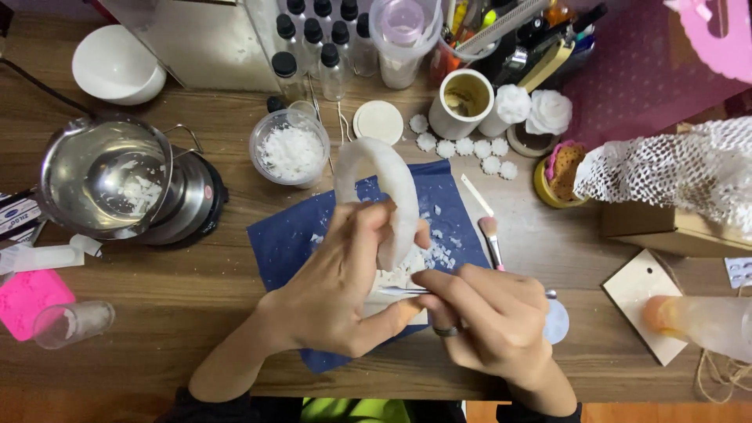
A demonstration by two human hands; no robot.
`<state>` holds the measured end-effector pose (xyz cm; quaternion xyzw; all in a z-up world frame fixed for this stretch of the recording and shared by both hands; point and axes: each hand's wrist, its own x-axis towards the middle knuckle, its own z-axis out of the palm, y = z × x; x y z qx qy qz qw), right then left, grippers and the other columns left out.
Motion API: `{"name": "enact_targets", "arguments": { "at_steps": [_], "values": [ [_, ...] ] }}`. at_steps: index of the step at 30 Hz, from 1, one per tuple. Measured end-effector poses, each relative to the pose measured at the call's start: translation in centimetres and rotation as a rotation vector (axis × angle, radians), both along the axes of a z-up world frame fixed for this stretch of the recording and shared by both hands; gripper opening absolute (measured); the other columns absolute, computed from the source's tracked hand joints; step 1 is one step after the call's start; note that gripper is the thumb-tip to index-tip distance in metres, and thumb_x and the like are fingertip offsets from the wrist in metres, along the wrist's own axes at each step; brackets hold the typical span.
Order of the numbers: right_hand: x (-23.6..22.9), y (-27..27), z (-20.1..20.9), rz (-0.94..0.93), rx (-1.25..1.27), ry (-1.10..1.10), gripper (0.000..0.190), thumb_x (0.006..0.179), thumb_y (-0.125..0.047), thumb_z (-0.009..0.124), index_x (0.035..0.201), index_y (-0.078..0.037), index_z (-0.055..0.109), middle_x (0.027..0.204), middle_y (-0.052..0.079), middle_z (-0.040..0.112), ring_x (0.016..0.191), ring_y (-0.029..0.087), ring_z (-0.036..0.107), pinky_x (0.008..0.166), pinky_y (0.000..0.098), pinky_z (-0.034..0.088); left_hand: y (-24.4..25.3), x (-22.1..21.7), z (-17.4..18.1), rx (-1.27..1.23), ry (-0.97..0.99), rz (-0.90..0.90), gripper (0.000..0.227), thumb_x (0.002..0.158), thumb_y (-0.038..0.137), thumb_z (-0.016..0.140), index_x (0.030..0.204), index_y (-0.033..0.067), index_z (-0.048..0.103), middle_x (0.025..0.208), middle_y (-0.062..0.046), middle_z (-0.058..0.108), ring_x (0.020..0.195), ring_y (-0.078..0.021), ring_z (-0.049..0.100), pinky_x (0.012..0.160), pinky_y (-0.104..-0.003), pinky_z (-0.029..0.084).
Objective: Refining a white wax candle mold using a small metal tool to remove excess material and smooth the surface.
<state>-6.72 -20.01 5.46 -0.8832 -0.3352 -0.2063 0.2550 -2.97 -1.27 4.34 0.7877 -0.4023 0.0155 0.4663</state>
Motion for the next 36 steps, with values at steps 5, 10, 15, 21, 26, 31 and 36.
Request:
{"name": "enact_targets", "arguments": {
  "at_steps": [5, 10, 15, 21, 26, 31, 36],
  "values": [
    [0.1, -0.1, 0.0, -0.075, -0.004, -0.054, 0.019, 0.092, -0.017, 0.049, 0.088, -0.008, 0.065, 0.06, 0.001, 0.046, 0.043, 0.016, 0.04, 0.041, 0.0268, 0.032, -0.1, -0.2, 0.1, -0.046, 0.026, -0.049, 0.052, 0.089, 0.032, 0.04, 0.122, -0.0075, 0.034, 0.125, -0.015, 0.051, 0.116, -0.0282, 0.049, 0.097, -0.036, 0.027],
    [0.2, -0.1, -0.3, -0.025, 0.016, -0.02, 0.023, 0.093, -0.015, 0.043, 0.09, -0.007, 0.063, 0.059, 0.0, 0.043, 0.043, 0.015, 0.039, 0.04, 0.0271, 0.03, -0.7, -0.2, -0.5, -0.008, -0.093, 0.08, 0.055, 0.09, 0.049, 0.039, 0.114, -0.0002, 0.047, 0.116, -0.007, 0.06, 0.114, -0.0248, 0.055, 0.093, -0.038, 0.031],
    [0.0, -0.2, -0.5, -0.038, 0.027, -0.073, 0.021, 0.093, -0.014, 0.045, 0.092, -0.005, 0.064, 0.059, 0.001, 0.044, 0.044, 0.016, 0.039, 0.041, 0.0271, 0.03, -1.2, -0.4, -1.5, 0.002, -0.219, 0.17, 0.059, 0.09, 0.054, 0.033, 0.107, -0.0003, 0.049, 0.101, -0.005, 0.062, 0.09, -0.0239, 0.058, 0.087, -0.037, 0.034],
    [-0.2, -0.3, -0.1, -0.04, -0.041, -0.113, 0.019, 0.093, -0.008, 0.043, 0.094, -0.006, 0.062, 0.061, 0.001, 0.042, 0.045, 0.016, 0.039, 0.042, 0.0271, 0.029, -1.1, -0.5, -1.6, -0.014, -0.343, 0.27, 0.06, 0.084, 0.056, 0.043, 0.098, -0.0014, 0.055, 0.1, -0.007, 0.064, 0.087, -0.0253, 0.06, 0.085, -0.038, 0.034],
    [0.1, 0.1, -0.4, 0.013, -0.01, -0.15, 0.026, 0.094, -0.009, 0.036, 0.092, -0.004, 0.062, 0.059, 0.001, 0.039, 0.043, 0.015, 0.035, 0.04, 0.0262, 0.027, -1.1, -0.6, -1.4, 0.0, -0.331, 0.251, 0.058, 0.084, 0.056, 0.046, 0.1, 0.0006, 0.053, 0.108, -0.008, 0.062, 0.091, -0.0256, 0.06, 0.087, -0.039, 0.034],
    [0.0, 0.2, -0.5, 0.018, 0.033, -0.17, 0.026, 0.094, -0.01, 0.039, 0.09, -0.003, 0.064, 0.059, 0.002, 0.042, 0.043, 0.015, 0.037, 0.041, 0.0256, 0.028, -1.0, -0.8, -1.7, -0.019, -0.33, 0.24, 0.065, 0.086, 0.054, 0.045, 0.112, -0.0045, 0.052, 0.103, -0.006, 0.063, 0.087, -0.025, 0.059, 0.087, -0.039, 0.034],
    [0.2, 0.2, -0.3, 0.026, 0.061, -0.162, 0.025, 0.092, -0.009, 0.041, 0.086, -0.003, 0.064, 0.058, 0.002, 0.042, 0.043, 0.015, 0.039, 0.041, 0.0262, 0.029, -1.3, -0.7, -1.8, -0.017, -0.421, 0.308, 0.062, 0.086, 0.056, 0.044, 0.098, -0.0043, 0.052, 0.095, -0.011, 0.056, 0.078, -0.0285, 0.054, 0.078, -0.041, 0.035]
  ]
}}
